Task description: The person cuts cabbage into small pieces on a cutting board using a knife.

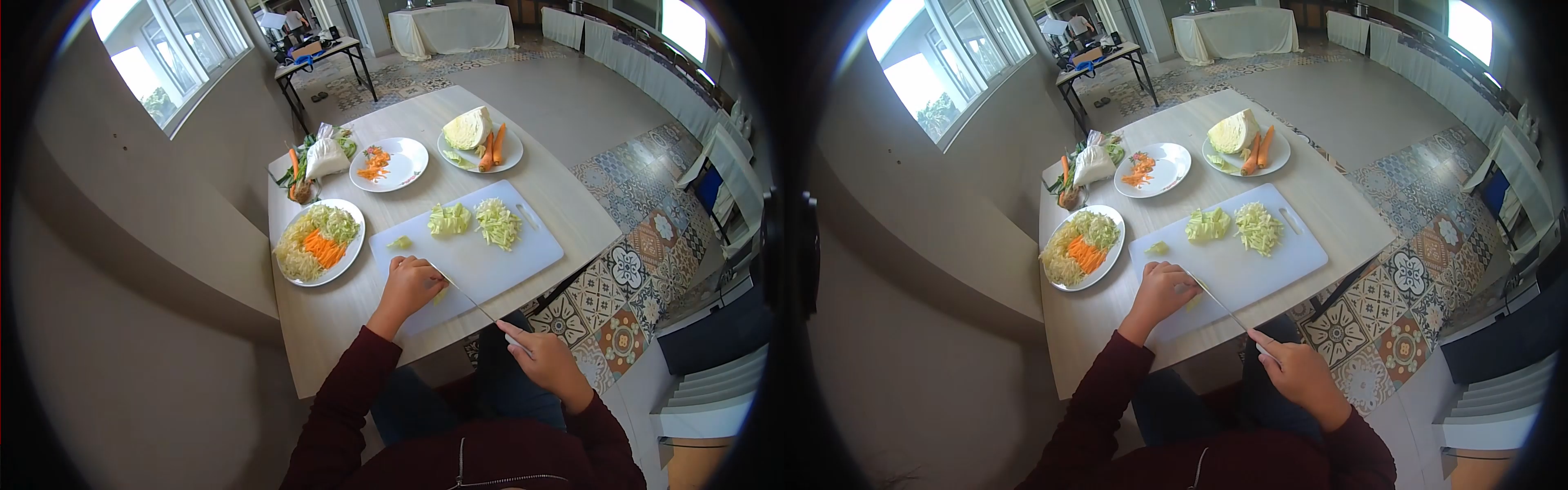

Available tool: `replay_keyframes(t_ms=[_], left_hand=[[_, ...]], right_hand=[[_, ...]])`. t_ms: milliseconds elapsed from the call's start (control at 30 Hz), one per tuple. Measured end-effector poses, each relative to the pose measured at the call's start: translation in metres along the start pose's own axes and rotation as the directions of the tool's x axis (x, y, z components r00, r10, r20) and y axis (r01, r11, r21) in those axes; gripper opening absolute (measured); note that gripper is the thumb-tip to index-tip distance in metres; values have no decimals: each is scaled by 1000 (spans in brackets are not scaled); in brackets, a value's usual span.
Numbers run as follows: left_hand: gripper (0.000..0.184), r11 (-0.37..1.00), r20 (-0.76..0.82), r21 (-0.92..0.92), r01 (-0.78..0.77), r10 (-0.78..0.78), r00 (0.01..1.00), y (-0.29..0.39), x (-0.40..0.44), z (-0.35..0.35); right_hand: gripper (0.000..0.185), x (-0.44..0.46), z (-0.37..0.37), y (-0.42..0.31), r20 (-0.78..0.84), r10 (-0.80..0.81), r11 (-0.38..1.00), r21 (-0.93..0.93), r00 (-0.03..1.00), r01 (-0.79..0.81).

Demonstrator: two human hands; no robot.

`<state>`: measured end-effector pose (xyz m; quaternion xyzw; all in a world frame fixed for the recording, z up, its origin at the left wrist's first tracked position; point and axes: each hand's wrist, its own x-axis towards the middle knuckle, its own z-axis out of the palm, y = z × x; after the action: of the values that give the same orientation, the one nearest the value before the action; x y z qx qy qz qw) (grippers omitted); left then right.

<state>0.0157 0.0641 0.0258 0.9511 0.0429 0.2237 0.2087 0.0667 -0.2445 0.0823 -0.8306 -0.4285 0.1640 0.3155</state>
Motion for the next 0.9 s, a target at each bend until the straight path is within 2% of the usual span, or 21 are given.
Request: replay_keyframes(t_ms=[400,700,900], left_hand=[[12,1000,-5,0,2,-2,1000,-1,0,1],[13,1000,-6,1,-3,3,1000,-2,-1,2],[13,1000,2,-12,7,-7,1000,-2,-1,2]], right_hand=[[44,1,-9,-10,80,76,996,43,994,-80],[44,0,-8,-9,106,90,996,17,990,-92],[44,2,-6,-9,99,101,992,71,990,-109]])
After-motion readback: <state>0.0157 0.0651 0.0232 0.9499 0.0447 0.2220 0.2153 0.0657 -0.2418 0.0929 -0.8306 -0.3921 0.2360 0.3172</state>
